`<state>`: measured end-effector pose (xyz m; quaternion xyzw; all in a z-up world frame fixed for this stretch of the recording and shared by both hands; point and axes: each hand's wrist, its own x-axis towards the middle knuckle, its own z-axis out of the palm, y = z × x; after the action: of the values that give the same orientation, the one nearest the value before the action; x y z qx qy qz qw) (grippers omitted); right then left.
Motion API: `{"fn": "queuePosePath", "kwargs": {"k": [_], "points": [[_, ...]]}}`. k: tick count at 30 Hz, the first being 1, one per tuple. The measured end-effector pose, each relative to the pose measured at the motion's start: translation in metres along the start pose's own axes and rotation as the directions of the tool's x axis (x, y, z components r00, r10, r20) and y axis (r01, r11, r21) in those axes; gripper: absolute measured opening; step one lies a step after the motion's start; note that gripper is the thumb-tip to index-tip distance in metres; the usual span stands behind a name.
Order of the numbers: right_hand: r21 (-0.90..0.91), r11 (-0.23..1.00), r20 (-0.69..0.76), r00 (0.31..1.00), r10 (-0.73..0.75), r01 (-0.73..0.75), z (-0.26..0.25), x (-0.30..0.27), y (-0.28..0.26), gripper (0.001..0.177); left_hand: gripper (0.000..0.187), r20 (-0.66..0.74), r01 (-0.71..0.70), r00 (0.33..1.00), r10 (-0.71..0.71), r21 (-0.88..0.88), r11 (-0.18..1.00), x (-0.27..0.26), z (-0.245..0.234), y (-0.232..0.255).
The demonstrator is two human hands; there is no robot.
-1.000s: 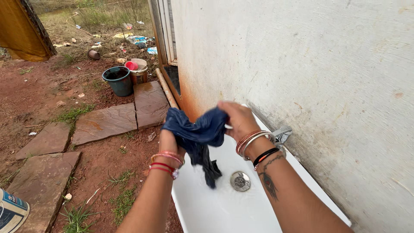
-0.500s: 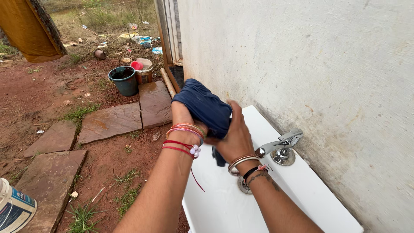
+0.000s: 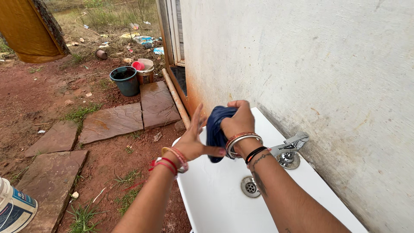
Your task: The person washes a dark blue cloth in a white outdoor sink by wetting it under a faucet, scrubbing the fabric with their hands, and wringing it out.
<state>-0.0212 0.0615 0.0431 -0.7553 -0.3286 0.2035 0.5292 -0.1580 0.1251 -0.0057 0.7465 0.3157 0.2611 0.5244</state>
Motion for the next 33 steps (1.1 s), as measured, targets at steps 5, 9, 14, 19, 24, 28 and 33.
{"fn": "queuePosePath", "kwargs": {"k": [5, 9, 14, 19, 24, 28, 33], "points": [[0.354, 0.934, 0.454, 0.881, -0.131, -0.044, -0.003, 0.017, 0.023, 0.089, 0.087, -0.127, -0.16, 0.985, 0.121, -0.361, 0.919, 0.007, 0.002, 0.0], [0.125, 0.953, 0.605, 0.74, -0.293, 0.274, -0.004, 0.018, 0.04, 0.124, 0.053, -0.135, 0.137, 0.936, -0.326, -0.714, 0.687, 0.018, -0.005, -0.007], [0.172, 0.865, 0.57, 0.668, -0.478, 0.472, 0.018, 0.007, 0.04, 0.129, 0.055, 0.102, 0.224, 0.957, -0.273, -0.858, 0.463, 0.022, -0.016, 0.012], [0.301, 0.908, 0.514, 0.852, 0.103, -0.291, 0.007, 0.029, 0.023, 0.061, 0.081, -0.212, -0.262, 0.93, 0.3, 0.188, 0.947, 0.013, -0.044, 0.015], [0.246, 0.866, 0.821, 0.569, 0.054, -0.436, -0.016, 0.039, 0.003, 0.038, 0.125, -0.042, -0.334, 0.767, 0.641, 0.826, 0.454, 0.003, -0.055, 0.035], [-0.164, 0.986, 0.849, 0.512, 0.129, 0.023, -0.014, 0.037, -0.015, 0.041, 0.095, 0.275, -0.485, 0.63, 0.726, 0.87, 0.091, 0.024, -0.071, 0.036], [-0.569, 0.586, 0.679, 0.732, -0.061, 0.577, 0.01, 0.039, -0.023, 0.046, 0.072, 0.231, -0.365, 0.873, 0.429, 0.894, 0.261, 0.036, -0.069, 0.015]]}}
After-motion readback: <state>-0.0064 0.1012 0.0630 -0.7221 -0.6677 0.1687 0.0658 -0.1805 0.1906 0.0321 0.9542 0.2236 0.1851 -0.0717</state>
